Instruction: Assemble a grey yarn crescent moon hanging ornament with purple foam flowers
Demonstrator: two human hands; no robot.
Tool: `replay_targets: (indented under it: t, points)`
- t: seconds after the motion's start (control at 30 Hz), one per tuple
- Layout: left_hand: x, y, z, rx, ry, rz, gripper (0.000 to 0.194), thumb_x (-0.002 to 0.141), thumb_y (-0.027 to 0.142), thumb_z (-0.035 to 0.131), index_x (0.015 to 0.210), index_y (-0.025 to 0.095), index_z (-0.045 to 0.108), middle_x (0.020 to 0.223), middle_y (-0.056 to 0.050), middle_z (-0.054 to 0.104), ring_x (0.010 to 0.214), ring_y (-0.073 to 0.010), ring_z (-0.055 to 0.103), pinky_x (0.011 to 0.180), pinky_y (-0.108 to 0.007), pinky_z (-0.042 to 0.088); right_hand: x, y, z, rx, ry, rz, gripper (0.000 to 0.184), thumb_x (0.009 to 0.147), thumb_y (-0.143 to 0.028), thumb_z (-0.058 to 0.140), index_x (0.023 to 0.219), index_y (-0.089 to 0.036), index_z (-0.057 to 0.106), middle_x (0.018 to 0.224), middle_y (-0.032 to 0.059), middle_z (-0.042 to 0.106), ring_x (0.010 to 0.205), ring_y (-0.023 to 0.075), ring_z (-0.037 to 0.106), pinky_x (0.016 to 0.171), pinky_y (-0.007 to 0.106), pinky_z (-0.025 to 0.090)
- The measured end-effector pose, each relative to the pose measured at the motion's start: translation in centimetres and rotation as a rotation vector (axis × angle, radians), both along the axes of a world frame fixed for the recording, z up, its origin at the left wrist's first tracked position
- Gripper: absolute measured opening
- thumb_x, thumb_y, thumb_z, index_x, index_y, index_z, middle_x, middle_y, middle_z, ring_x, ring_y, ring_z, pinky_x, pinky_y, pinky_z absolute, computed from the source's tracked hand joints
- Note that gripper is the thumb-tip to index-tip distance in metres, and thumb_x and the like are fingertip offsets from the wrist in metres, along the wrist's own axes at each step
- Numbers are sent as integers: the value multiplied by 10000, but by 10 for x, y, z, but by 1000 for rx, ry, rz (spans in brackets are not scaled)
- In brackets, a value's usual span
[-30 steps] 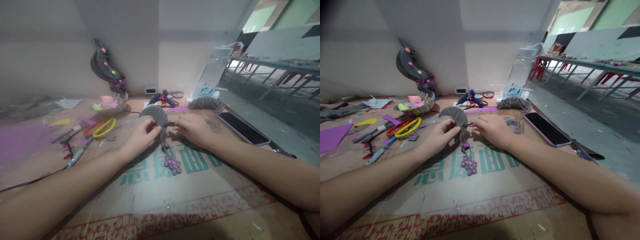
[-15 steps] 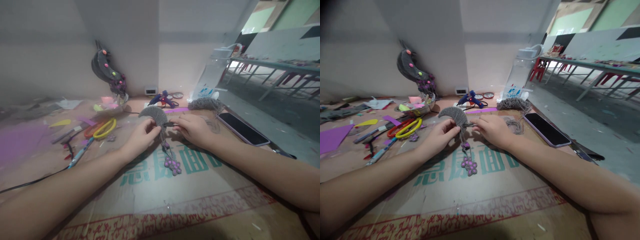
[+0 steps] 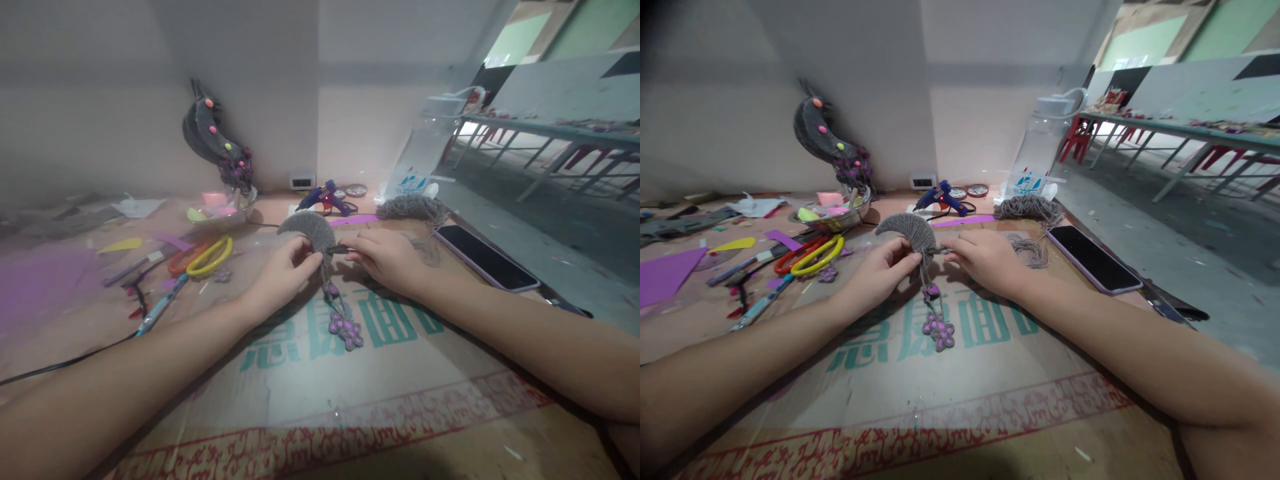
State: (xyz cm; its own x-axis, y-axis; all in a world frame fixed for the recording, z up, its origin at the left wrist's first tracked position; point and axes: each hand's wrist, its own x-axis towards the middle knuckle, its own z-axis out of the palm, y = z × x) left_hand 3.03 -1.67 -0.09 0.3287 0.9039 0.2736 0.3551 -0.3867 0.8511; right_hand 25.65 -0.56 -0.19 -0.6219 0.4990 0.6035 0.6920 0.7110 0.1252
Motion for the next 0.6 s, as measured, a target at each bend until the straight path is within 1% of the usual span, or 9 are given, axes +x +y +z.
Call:
replay_targets:
  t: [0.17,0.43,0.6]
  points:
    - [1,0,1,-15,-4,-2,165,856,335,563,804,181,538,723,22,520,688,-145,494,650,-269,394,0,0,1,-26,-2,7,313,996,-327,451,1090,-152,692,825,78,696,712,184,576,628,289,364]
    - [0,1,0,-25,7,-14,166,874,330,550,822,173,532,742,21,510,706,-140,487,671,-270,387,0,0,2,-7,-22,-2,350,1008,-352,420,1072,-152,700,778,68,677,690,175,551,611,276,340]
    - [0,1,0,-41,-26,-27,159,869,325,551,833,170,539,758,15,529,712,-141,497,675,-269,399,0,0,2,-2,-29,-9,332,1004,-333,431,1093,-160,700,775,64,666,682,174,539,595,277,326]
